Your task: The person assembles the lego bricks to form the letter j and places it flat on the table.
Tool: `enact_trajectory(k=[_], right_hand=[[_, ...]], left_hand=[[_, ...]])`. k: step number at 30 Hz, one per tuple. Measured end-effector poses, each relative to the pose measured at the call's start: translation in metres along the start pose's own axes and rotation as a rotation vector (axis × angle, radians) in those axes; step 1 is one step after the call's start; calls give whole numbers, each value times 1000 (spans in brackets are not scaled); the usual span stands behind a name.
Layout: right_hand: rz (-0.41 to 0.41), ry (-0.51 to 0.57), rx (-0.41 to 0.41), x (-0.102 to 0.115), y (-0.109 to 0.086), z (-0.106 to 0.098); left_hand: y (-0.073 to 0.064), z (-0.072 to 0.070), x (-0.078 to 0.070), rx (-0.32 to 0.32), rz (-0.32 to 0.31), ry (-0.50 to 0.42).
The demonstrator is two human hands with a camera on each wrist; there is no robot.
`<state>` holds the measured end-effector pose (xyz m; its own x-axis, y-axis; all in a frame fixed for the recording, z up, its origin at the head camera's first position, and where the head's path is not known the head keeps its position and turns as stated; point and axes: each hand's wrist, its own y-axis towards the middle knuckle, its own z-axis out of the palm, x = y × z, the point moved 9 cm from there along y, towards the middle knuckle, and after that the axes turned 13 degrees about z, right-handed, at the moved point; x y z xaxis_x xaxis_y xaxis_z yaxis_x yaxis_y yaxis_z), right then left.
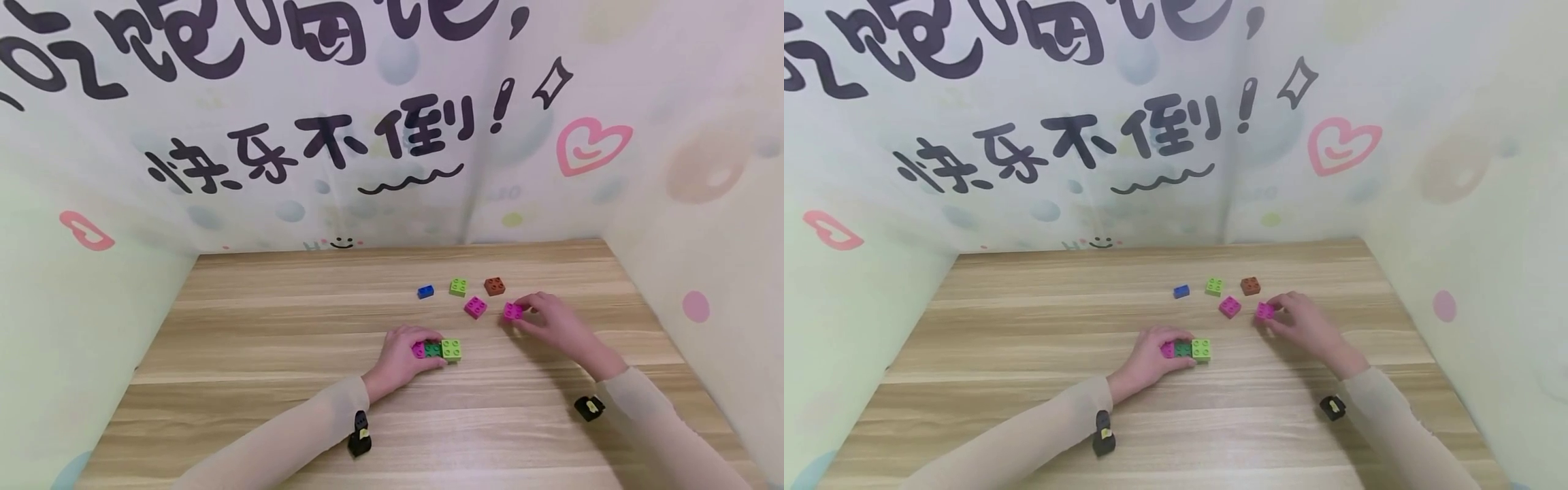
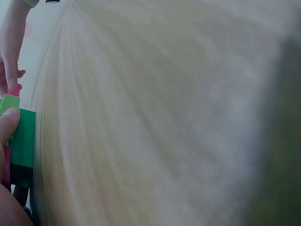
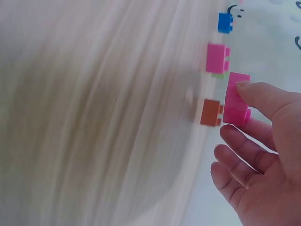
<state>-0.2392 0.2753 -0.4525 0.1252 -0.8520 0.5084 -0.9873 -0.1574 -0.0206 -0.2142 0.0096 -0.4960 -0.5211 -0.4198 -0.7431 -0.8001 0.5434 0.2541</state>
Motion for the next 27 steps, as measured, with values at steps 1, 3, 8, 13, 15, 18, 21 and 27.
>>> enact_trajectory(k=[1,3,8,13,15,18,21,27], right_hand=[[-9,-5,-4,3,-1,0],[-24,-16,-11,7,-2,1],[-61,-5,-16,20,-8,4],[-90,27,6,35,-14,8],[-102,33,13,42,-15,10],[-120,35,16,49,-17,13],[-134,37,26,55,-17,17],[-135,37,58,65,-17,24]], left_hand=[[0,0,0,-1,0,-1],[0,0,0,-2,-1,1],[0,-1,0,-1,-3,2],[0,-1,0,-4,1,9],[0,-1,0,-6,0,13],[0,-1,0,-8,0,8],[0,-1,0,-6,-3,2],[1,0,1,0,-4,12]])
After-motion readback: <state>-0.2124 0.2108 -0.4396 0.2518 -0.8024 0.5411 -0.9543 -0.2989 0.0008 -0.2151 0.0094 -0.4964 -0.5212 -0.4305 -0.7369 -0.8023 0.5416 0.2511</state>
